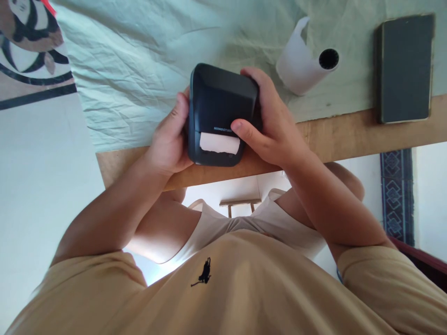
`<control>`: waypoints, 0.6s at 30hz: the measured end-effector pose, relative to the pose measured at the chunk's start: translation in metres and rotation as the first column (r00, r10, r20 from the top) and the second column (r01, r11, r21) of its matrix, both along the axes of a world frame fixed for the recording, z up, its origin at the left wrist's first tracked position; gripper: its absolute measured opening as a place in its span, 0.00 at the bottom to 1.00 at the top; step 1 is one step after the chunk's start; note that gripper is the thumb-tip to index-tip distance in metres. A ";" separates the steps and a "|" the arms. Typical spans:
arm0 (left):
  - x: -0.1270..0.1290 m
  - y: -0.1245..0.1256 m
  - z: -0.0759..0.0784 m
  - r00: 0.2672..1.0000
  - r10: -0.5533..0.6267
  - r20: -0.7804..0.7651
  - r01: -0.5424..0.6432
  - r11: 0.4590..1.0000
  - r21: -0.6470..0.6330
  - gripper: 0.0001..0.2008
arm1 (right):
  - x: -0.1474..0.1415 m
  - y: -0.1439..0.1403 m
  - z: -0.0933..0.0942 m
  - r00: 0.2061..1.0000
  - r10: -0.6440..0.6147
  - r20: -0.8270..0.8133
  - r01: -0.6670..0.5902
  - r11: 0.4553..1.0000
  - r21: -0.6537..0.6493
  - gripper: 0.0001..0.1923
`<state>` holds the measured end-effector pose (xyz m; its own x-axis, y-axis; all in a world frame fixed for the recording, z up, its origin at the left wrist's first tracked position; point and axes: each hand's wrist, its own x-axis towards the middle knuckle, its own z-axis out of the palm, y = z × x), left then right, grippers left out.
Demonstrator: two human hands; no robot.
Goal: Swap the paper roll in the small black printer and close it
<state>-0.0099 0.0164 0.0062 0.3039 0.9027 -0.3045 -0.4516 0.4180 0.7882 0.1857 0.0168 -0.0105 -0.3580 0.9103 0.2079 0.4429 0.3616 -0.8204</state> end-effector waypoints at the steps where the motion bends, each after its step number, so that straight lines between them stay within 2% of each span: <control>1: 0.000 0.001 0.001 1.000 0.011 -0.001 -0.011 1.000 -0.025 0.29 | 0.000 0.000 0.001 1.000 -0.008 0.005 0.008 1.000 0.015 0.40; 5: 0.002 0.001 0.005 0.998 0.057 0.012 -0.056 0.995 -0.086 0.33 | 0.000 -0.002 0.005 1.000 0.020 0.011 -0.020 0.998 0.054 0.38; 9: 0.003 -0.002 0.006 0.998 0.044 0.043 -0.041 0.996 -0.073 0.34 | 0.001 -0.002 0.010 0.999 0.044 0.027 -0.045 0.998 0.041 0.39; 15: -0.001 -0.002 -0.004 0.993 0.083 0.079 -0.085 0.996 0.019 0.23 | 0.003 -0.001 0.012 0.998 0.062 -0.006 -0.061 0.997 0.054 0.39; 18: -0.003 0.000 -0.009 0.996 0.040 0.085 -0.045 0.998 0.054 0.23 | 0.002 -0.002 0.012 0.998 0.064 0.009 -0.064 0.997 0.038 0.40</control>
<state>-0.0130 0.0162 -0.0029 0.2871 0.9301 -0.2290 -0.5332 0.3537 0.7685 0.1880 0.0152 0.0016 -0.4172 0.8768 0.2390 0.4240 0.4204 -0.8022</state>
